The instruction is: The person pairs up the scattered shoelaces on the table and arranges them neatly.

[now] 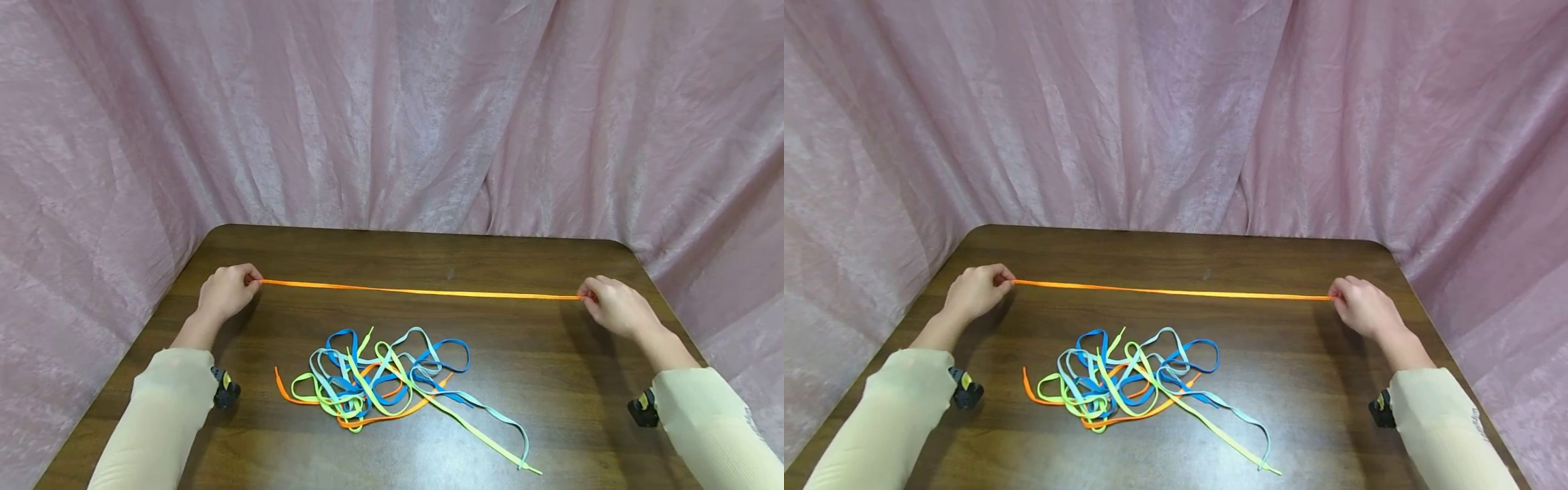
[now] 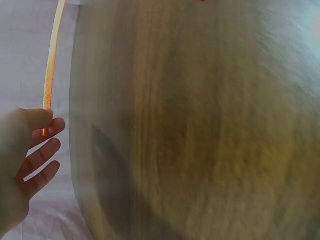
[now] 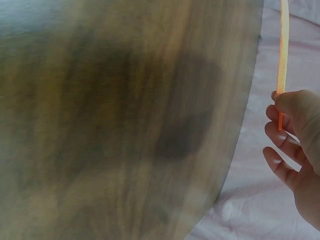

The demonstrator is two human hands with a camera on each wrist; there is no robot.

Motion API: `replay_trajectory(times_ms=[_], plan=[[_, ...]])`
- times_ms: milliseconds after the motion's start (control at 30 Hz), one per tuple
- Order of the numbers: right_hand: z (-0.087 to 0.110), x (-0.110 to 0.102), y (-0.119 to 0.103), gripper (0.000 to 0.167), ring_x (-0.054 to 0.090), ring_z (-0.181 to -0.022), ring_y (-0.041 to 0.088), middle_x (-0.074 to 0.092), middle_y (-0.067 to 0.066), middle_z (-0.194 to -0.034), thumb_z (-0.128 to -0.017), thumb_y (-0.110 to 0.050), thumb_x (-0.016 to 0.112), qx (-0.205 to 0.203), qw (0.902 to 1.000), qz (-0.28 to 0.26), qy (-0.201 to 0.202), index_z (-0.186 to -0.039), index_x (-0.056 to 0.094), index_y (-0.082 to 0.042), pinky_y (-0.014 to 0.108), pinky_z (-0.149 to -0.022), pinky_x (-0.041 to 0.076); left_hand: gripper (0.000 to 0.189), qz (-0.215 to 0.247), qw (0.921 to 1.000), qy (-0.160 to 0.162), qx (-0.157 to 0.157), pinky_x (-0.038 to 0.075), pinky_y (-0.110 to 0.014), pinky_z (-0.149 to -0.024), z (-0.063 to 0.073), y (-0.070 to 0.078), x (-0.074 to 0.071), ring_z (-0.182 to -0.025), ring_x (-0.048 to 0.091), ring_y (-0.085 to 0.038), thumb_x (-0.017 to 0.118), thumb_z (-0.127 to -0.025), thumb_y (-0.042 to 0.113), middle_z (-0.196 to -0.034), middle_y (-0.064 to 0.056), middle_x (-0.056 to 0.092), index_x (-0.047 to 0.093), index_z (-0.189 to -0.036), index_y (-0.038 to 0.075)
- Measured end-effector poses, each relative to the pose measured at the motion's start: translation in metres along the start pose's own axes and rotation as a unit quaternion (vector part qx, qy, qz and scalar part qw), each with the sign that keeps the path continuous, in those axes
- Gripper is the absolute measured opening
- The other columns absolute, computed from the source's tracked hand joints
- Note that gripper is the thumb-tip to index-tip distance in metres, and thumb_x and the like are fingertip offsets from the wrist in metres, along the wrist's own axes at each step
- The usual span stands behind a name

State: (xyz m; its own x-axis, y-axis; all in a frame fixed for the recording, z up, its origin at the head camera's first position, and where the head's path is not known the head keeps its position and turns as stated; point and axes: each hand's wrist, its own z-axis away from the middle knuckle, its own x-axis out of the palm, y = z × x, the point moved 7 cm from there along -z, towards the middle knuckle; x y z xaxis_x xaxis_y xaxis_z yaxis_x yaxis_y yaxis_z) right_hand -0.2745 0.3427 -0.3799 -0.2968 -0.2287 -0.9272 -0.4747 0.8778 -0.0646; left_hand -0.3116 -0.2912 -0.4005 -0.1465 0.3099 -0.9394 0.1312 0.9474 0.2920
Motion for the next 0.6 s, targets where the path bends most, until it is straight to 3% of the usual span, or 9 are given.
replay_trajectory(times_ms=[600], plan=[[-0.027,0.03,0.028,0.005,0.051,-0.066,0.02,0.055,0.003,-0.075,-0.08,-0.007,0.057,0.098,0.9907,-0.017,-0.093,-0.084,0.059,-0.007,0.04,-0.059,0.042,0.012,-0.008,0.9973,-0.01,-0.073,0.041,-0.04,-0.052,-0.027,-0.004,0.011,-0.069,0.059,-0.031,0.055,-0.086,0.018,-0.08,-0.007,0.064,0.065,-0.089,0.012]])
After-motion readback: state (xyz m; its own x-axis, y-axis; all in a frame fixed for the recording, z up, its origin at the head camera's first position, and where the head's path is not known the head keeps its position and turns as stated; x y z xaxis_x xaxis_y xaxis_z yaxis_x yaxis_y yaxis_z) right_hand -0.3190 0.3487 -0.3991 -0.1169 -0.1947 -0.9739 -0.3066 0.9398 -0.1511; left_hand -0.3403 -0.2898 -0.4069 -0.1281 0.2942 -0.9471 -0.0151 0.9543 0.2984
